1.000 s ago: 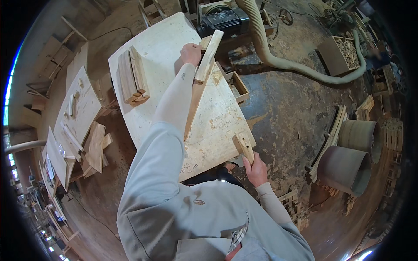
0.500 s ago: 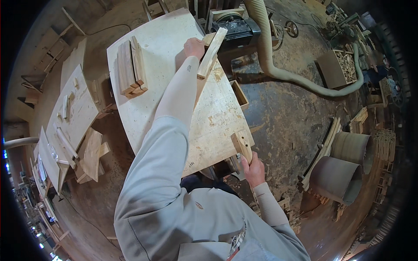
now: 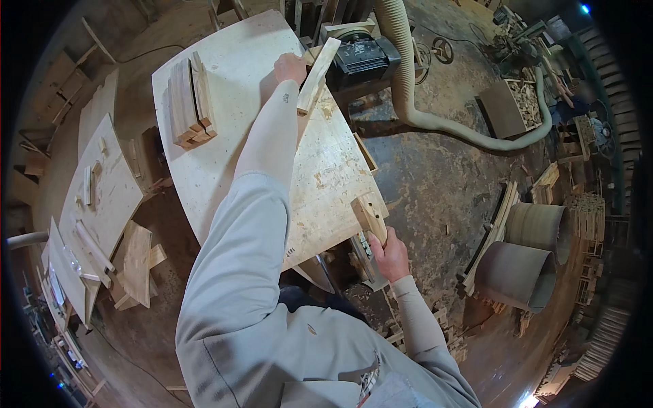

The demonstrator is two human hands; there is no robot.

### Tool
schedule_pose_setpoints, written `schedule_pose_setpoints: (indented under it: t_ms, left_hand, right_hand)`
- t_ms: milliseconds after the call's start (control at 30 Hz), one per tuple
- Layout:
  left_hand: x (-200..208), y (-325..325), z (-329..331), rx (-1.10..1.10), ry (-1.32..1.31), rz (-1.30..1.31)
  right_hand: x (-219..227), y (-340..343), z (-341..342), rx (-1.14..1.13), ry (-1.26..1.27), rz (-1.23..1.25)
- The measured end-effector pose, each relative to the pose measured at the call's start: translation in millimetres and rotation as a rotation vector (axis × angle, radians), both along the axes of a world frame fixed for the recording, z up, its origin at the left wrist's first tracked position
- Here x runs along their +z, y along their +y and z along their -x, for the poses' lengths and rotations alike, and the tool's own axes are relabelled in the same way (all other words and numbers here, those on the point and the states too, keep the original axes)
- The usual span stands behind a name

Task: The person sands a small piece of wood by hand using a sandpaper block.

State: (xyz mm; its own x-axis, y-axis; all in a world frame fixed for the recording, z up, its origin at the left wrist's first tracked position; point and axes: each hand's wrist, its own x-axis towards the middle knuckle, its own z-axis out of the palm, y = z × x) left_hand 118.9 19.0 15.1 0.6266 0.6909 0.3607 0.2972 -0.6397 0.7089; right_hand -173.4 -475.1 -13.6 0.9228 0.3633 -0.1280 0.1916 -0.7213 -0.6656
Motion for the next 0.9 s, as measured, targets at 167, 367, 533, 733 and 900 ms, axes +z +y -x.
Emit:
schedule_pose_setpoints:
  t_ms: [167, 367, 533, 733, 900]
  left_hand:
    - [-8, 11, -3, 0.021, -0.002, 0.003]
    - [-13, -8, -2, -0.018, -0.029, 0.067]
    - [-14, -14, 13, 0.047, -0.121, 0.030]
    - [-16, -16, 21, -0.016, -0.251, 0.197]
    - [-12, 4, 25, -0.003, -0.203, 0.586]
  right_hand:
    - [7, 4, 5, -0.021, 0.012, -0.012]
    - [11, -2, 6, -0.030, 0.001, 0.013]
    - [18, 1, 4, -0.018, 0.012, 0.044]
    - [37, 5, 4, -0.029, 0.015, 0.096]
    - [49, 13, 6, -0.030, 0.017, 0.095]
